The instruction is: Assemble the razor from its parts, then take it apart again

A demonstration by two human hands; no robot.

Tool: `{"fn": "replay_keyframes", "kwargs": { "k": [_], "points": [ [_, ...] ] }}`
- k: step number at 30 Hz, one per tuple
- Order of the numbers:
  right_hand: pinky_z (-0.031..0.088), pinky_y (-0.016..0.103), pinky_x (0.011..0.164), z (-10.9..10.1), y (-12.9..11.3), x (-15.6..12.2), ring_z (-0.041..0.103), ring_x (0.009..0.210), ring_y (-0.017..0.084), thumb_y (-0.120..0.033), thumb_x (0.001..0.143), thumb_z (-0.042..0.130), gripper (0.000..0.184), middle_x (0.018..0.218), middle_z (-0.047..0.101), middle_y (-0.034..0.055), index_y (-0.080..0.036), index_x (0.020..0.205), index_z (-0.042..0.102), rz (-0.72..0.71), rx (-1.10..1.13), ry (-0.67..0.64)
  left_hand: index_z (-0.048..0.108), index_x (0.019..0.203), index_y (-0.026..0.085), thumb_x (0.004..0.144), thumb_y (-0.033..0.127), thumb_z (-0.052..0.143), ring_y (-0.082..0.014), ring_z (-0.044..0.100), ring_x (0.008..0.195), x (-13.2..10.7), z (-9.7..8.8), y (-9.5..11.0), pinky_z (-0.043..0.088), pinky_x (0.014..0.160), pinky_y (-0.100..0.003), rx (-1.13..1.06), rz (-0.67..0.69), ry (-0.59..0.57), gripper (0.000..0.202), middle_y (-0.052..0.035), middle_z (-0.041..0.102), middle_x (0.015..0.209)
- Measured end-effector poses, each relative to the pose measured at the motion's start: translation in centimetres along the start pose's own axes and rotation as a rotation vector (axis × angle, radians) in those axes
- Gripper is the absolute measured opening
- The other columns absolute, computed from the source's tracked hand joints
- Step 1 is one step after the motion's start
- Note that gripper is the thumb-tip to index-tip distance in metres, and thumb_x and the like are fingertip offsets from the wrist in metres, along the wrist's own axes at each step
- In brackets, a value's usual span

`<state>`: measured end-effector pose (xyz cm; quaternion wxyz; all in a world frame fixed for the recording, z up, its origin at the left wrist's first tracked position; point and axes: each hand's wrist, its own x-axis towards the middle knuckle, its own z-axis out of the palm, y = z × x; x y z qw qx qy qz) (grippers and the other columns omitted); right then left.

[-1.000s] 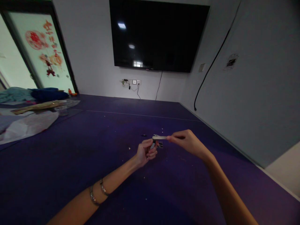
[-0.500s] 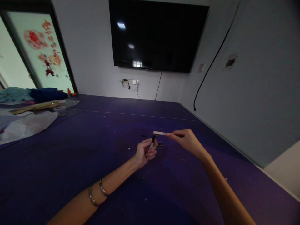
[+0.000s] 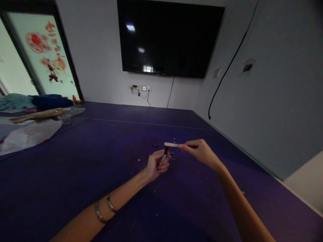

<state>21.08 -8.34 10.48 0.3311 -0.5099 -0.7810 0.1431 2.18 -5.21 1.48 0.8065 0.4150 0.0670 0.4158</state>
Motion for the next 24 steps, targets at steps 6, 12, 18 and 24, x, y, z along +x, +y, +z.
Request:
{"fn": "replay_keyframes", "kwargs": {
  "k": [6, 12, 18, 24],
  "points": [
    [0.022, 0.023, 0.046, -0.3, 0.2, 0.2, 0.03, 0.049, 0.008, -0.055, 0.079, 0.049, 0.047, 0.051, 0.037, -0.0034, -0.015, 0.056, 0.059, -0.001, 0.053, -0.057, 0.056, 0.079, 0.013, 0.083, 0.031, 0.045, -0.004, 0.013, 0.032, -0.1, 0.1, 0.0, 0.015, 0.027, -0.012, -0.018, -0.018, 0.01, 0.021, 0.0087, 0.025, 0.043],
    [0.023, 0.023, 0.047, -0.4, 0.4, 0.2, 0.031, 0.048, 0.008, -0.054, 0.079, 0.049, 0.047, 0.049, 0.038, -0.0035, -0.015, 0.057, 0.061, 0.002, 0.079, -0.071, 0.056, 0.079, 0.013, 0.083, 0.031, 0.045, -0.0041, 0.013, 0.032, -0.2, 0.2, -0.3, 0.015, 0.027, -0.012, -0.042, -0.022, 0.021, 0.021, 0.0086, 0.025, 0.042],
    [0.022, 0.024, 0.046, -0.3, 0.8, 0.3, 0.03, 0.048, 0.008, -0.056, 0.079, 0.048, 0.048, 0.049, 0.035, -0.0039, -0.015, 0.057, 0.06, 0.018, 0.099, -0.054, 0.057, 0.079, 0.014, 0.083, 0.03, 0.045, -0.004, 0.012, 0.032, -0.3, 0.4, -0.1, 0.015, 0.027, -0.012, -0.036, -0.01, 0.027, 0.021, 0.0086, 0.026, 0.042],
    [0.024, 0.022, 0.046, -0.3, 1.6, 0.4, 0.033, 0.047, 0.007, -0.054, 0.081, 0.047, 0.047, 0.049, 0.037, -0.0043, -0.014, 0.06, 0.061, 0.035, 0.147, -0.125, 0.057, 0.078, 0.014, 0.082, 0.031, 0.046, -0.004, 0.012, 0.031, -0.3, 0.5, -0.1, 0.015, 0.026, -0.013, -0.045, -0.017, 0.04, 0.021, 0.0086, 0.026, 0.041]
  ]
}}
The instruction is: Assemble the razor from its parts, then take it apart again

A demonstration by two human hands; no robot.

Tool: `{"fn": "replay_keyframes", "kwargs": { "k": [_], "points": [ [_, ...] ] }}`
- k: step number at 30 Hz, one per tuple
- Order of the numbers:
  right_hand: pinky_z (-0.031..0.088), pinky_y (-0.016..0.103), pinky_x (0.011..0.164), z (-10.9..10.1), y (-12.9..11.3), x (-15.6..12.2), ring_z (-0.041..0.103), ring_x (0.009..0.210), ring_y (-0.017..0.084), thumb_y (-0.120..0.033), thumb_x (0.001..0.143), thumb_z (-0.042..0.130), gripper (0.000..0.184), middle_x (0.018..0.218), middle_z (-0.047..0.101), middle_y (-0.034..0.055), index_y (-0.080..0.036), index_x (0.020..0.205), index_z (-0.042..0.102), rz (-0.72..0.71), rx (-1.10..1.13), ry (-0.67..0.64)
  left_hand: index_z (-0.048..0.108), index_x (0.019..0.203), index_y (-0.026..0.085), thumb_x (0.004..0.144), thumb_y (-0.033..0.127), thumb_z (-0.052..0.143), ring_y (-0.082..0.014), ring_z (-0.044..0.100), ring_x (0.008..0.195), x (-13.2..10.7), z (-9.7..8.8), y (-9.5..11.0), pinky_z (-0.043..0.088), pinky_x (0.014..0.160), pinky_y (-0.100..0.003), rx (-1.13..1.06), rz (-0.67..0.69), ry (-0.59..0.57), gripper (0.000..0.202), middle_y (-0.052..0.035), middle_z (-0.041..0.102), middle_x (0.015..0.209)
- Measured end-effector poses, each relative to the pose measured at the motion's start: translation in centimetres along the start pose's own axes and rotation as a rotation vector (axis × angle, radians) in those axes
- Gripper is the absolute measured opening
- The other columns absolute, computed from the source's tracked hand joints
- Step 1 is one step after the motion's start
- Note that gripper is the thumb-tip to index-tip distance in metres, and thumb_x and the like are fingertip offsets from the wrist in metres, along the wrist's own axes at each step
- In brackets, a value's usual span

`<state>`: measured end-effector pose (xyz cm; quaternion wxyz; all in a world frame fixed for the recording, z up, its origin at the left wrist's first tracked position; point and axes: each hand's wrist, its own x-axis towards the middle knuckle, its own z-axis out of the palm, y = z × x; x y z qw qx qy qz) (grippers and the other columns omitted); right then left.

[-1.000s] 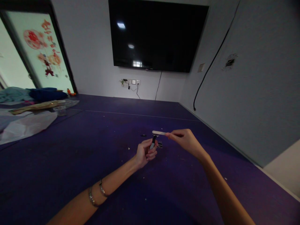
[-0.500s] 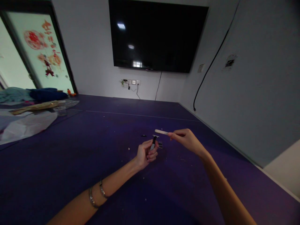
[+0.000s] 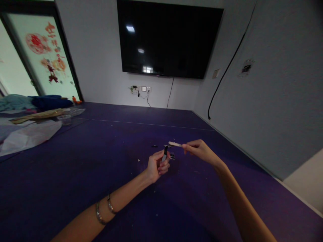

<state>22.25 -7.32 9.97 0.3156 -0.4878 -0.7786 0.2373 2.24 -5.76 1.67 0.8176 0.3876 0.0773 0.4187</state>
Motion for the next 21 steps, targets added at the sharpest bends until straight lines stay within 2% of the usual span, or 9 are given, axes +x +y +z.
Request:
{"fn": "replay_keyframes", "kwargs": {
  "k": [2, 5, 7, 12, 16, 21],
  "points": [
    [0.024, 0.021, 0.046, 0.1, 0.2, 0.1, 0.033, 0.046, 0.007, -0.054, 0.081, 0.047, 0.048, 0.049, 0.038, -0.0044, -0.014, 0.059, 0.061, 0.013, 0.021, -0.012, 0.057, 0.077, 0.014, 0.083, 0.031, 0.045, -0.0039, 0.012, 0.031, 0.0, 0.0, 0.0, 0.015, 0.026, -0.013, 0.004, 0.005, 0.009, 0.022, 0.0086, 0.026, 0.041],
    [0.023, 0.021, 0.044, 0.0, 0.5, 0.1, 0.032, 0.044, 0.006, -0.054, 0.079, 0.05, 0.047, 0.047, 0.039, -0.0046, -0.013, 0.059, 0.061, 0.022, 0.071, -0.173, 0.057, 0.075, 0.014, 0.083, 0.032, 0.045, -0.004, 0.012, 0.031, 0.1, -0.1, 0.0, 0.015, 0.026, -0.013, -0.014, -0.01, 0.023, 0.024, 0.0085, 0.026, 0.041],
    [0.022, 0.021, 0.043, -0.1, 0.7, 0.1, 0.03, 0.042, 0.006, -0.055, 0.079, 0.05, 0.047, 0.045, 0.038, -0.0052, -0.013, 0.059, 0.062, 0.028, 0.116, -0.218, 0.056, 0.076, 0.014, 0.083, 0.033, 0.045, -0.004, 0.012, 0.031, 0.2, -0.2, 0.1, 0.015, 0.026, -0.013, -0.028, -0.019, 0.031, 0.024, 0.0086, 0.026, 0.041],
    [0.021, 0.021, 0.042, -0.3, 1.0, 0.0, 0.028, 0.041, 0.005, -0.057, 0.079, 0.048, 0.048, 0.043, 0.033, -0.0068, -0.013, 0.061, 0.06, 0.042, 0.187, -0.1, 0.056, 0.077, 0.014, 0.082, 0.029, 0.047, -0.0036, 0.014, 0.031, 0.2, -0.2, 0.2, 0.015, 0.027, -0.012, 0.003, 0.023, 0.031, 0.019, 0.0085, 0.027, 0.041],
    [0.023, 0.021, 0.042, -0.4, 0.6, 0.0, 0.031, 0.04, 0.005, -0.055, 0.08, 0.048, 0.046, 0.043, 0.036, -0.0064, -0.014, 0.064, 0.061, 0.062, 0.191, -0.03, 0.055, 0.078, 0.014, 0.083, 0.031, 0.046, -0.0037, 0.015, 0.03, 0.4, -0.4, 0.3, 0.015, 0.026, -0.013, 0.021, 0.032, 0.066, 0.02, 0.0084, 0.029, 0.042],
    [0.033, 0.021, 0.041, 0.1, 0.7, 0.4, 0.039, 0.041, 0.006, -0.051, 0.078, 0.051, 0.041, 0.052, 0.045, -0.0042, -0.014, 0.088, 0.066, 0.111, 0.306, 0.108, 0.054, 0.078, 0.014, 0.084, 0.036, 0.047, -0.0037, 0.018, 0.03, 0.8, -0.6, 1.9, 0.017, 0.027, -0.013, 0.025, 0.08, 0.141, 0.023, 0.0088, 0.029, 0.043]
  ]
}}
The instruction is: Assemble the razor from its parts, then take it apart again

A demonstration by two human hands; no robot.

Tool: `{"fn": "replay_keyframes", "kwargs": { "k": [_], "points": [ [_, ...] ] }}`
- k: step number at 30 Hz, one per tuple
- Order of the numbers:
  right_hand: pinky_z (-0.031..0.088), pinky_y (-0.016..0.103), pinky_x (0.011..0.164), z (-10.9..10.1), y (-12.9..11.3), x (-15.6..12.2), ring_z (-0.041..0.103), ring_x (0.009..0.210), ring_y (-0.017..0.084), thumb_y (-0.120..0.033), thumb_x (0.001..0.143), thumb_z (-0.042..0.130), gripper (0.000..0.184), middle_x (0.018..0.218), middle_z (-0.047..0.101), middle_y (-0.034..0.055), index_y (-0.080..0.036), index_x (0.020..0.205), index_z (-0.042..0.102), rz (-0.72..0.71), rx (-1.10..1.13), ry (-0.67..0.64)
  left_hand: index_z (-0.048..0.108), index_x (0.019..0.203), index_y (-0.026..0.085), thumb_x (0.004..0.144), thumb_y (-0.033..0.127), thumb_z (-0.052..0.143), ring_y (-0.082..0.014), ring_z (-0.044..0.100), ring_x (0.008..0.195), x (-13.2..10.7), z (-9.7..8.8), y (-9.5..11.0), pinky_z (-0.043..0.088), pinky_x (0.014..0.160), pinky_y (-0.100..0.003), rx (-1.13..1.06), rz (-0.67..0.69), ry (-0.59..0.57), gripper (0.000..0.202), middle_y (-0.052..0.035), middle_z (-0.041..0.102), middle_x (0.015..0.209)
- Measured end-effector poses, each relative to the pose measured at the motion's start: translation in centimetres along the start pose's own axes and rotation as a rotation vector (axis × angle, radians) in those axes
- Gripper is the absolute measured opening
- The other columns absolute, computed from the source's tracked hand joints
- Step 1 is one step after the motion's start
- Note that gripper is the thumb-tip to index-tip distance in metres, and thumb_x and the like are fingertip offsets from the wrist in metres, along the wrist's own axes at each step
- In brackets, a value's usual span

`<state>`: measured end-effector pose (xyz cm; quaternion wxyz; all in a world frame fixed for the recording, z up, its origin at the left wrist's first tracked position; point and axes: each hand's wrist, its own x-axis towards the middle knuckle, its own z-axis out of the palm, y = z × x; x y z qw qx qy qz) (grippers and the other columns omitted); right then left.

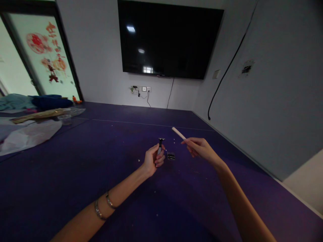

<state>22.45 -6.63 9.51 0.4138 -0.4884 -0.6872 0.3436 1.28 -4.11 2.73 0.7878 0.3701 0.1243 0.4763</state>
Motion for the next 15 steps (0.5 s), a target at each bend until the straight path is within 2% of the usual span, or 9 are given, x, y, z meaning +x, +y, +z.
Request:
{"fn": "replay_keyframes", "kwargs": {
  "k": [4, 9, 12, 15],
  "points": [
    [0.039, 0.021, 0.043, 0.7, 0.6, 0.6, 0.042, 0.045, 0.006, -0.047, 0.077, 0.053, 0.04, 0.062, 0.05, -0.0014, -0.014, 0.095, 0.067, 0.098, 0.259, 0.13, 0.054, 0.078, 0.014, 0.084, 0.034, 0.049, -0.0037, 0.02, 0.029, 0.4, -0.2, 2.0, 0.017, 0.027, -0.013, 0.023, 0.094, 0.022, 0.022, 0.0086, 0.03, 0.043],
    [0.048, 0.022, 0.049, 2.0, 0.8, 0.9, 0.044, 0.048, 0.006, -0.034, 0.072, 0.062, 0.026, 0.062, 0.05, -0.0012, -0.014, 0.087, 0.066, 0.249, 0.509, 0.153, 0.055, 0.078, 0.014, 0.085, 0.032, 0.047, -0.0041, 0.021, 0.03, 0.6, -0.2, 3.6, 0.017, 0.027, -0.014, 0.006, 0.146, 0.014, 0.021, 0.0078, 0.031, 0.043],
    [0.052, 0.025, 0.053, 3.1, 1.4, 1.2, 0.048, 0.049, 0.008, -0.031, 0.068, 0.064, 0.02, 0.059, 0.051, -0.0018, -0.016, 0.081, 0.064, 0.293, 0.462, 0.153, 0.055, 0.078, 0.014, 0.086, 0.031, 0.045, -0.0039, 0.023, 0.029, 0.5, 0.0, 4.0, 0.016, 0.028, -0.014, -0.014, 0.161, -0.005, 0.021, 0.0078, 0.031, 0.044],
    [0.049, 0.025, 0.049, 4.5, 2.7, 1.6, 0.049, 0.046, 0.01, -0.038, 0.071, 0.06, 0.022, 0.056, 0.052, -0.0011, -0.015, 0.071, 0.061, 0.329, 0.184, 0.153, 0.055, 0.079, 0.014, 0.087, 0.029, 0.044, -0.0041, 0.024, 0.029, 0.5, 0.3, 4.2, 0.015, 0.028, -0.015, -0.029, 0.164, 0.004, 0.021, 0.0078, 0.03, 0.044]
  ]
}}
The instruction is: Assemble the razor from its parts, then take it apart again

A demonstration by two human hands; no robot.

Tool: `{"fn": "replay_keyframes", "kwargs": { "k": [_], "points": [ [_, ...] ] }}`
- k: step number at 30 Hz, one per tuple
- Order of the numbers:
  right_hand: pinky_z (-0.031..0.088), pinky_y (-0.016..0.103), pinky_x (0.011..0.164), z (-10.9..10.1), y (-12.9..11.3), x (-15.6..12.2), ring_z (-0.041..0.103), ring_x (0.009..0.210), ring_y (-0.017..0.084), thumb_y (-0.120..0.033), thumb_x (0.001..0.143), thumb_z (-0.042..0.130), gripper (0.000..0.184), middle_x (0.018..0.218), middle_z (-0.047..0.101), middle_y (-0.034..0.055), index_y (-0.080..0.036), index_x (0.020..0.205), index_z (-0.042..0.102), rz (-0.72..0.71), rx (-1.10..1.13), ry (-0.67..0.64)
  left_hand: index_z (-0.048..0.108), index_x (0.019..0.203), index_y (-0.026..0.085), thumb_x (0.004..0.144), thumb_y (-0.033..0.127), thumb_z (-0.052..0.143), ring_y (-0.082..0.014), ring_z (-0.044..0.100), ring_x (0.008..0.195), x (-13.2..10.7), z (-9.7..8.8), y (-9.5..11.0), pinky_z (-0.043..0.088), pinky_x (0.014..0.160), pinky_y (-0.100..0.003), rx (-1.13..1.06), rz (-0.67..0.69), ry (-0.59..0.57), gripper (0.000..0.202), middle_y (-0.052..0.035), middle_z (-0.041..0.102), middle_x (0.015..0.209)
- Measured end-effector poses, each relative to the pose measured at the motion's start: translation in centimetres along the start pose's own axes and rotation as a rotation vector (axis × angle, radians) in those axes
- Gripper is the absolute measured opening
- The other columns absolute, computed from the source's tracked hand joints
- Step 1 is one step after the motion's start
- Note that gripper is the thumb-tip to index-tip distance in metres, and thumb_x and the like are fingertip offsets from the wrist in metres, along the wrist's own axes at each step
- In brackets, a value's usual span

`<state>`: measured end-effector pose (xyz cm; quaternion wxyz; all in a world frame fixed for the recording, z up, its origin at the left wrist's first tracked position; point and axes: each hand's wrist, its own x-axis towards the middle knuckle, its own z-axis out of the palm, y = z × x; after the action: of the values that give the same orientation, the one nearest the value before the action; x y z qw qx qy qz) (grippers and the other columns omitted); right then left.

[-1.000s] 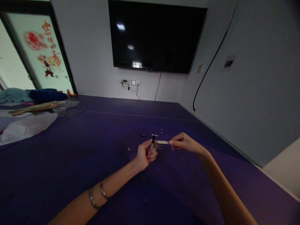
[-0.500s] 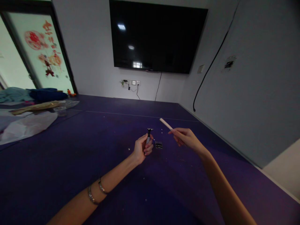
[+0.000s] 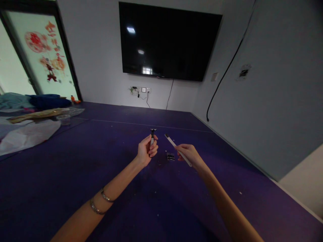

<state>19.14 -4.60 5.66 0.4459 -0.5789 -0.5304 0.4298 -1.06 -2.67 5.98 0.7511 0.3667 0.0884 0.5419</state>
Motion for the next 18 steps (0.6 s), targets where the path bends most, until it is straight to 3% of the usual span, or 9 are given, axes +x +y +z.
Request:
{"fn": "replay_keyframes", "kwargs": {
  "k": [5, 8, 13, 18],
  "points": [
    [0.044, 0.026, 0.058, 2.5, 2.4, 0.4, 0.062, 0.066, 0.019, -0.039, 0.076, 0.05, 0.028, 0.065, 0.063, 0.0063, -0.016, 0.065, 0.062, -0.167, -0.705, 0.177, 0.055, 0.079, 0.014, 0.087, 0.028, 0.044, -0.0041, 0.024, 0.029, 0.0, 0.2, 0.3, 0.014, 0.028, -0.015, -0.009, 0.013, 0.001, 0.02, 0.0078, 0.03, 0.044],
    [0.043, 0.029, 0.063, 4.2, 3.6, 0.2, 0.064, 0.074, 0.024, -0.037, 0.077, 0.047, 0.029, 0.074, 0.067, 0.0103, -0.016, 0.069, 0.066, -0.137, -0.972, 0.186, 0.055, 0.079, 0.014, 0.087, 0.03, 0.044, -0.0042, 0.023, 0.029, 0.0, 0.4, 0.3, 0.015, 0.028, -0.015, 0.007, 0.016, -0.005, 0.021, 0.0077, 0.031, 0.044],
    [0.045, 0.032, 0.067, 6.4, 4.8, 0.5, 0.065, 0.082, 0.028, -0.034, 0.08, 0.044, 0.031, 0.087, 0.069, 0.0147, -0.014, 0.082, 0.068, -0.086, -1.094, 0.113, 0.055, 0.079, 0.013, 0.086, 0.03, 0.046, -0.004, 0.022, 0.03, -0.2, 0.5, 0.1, 0.017, 0.028, -0.014, 0.032, 0.01, -0.013, 0.02, 0.0078, 0.03, 0.044],
    [0.046, 0.032, 0.069, 7.3, 5.3, 0.6, 0.065, 0.086, 0.028, -0.032, 0.082, 0.041, 0.034, 0.093, 0.068, 0.0164, -0.012, 0.09, 0.068, -0.054, -1.113, 0.108, 0.054, 0.079, 0.013, 0.086, 0.032, 0.045, -0.0042, 0.021, 0.03, -0.3, 0.4, -0.2, 0.017, 0.027, -0.014, 0.04, -0.005, -0.024, 0.022, 0.0079, 0.03, 0.044]
  ]
}}
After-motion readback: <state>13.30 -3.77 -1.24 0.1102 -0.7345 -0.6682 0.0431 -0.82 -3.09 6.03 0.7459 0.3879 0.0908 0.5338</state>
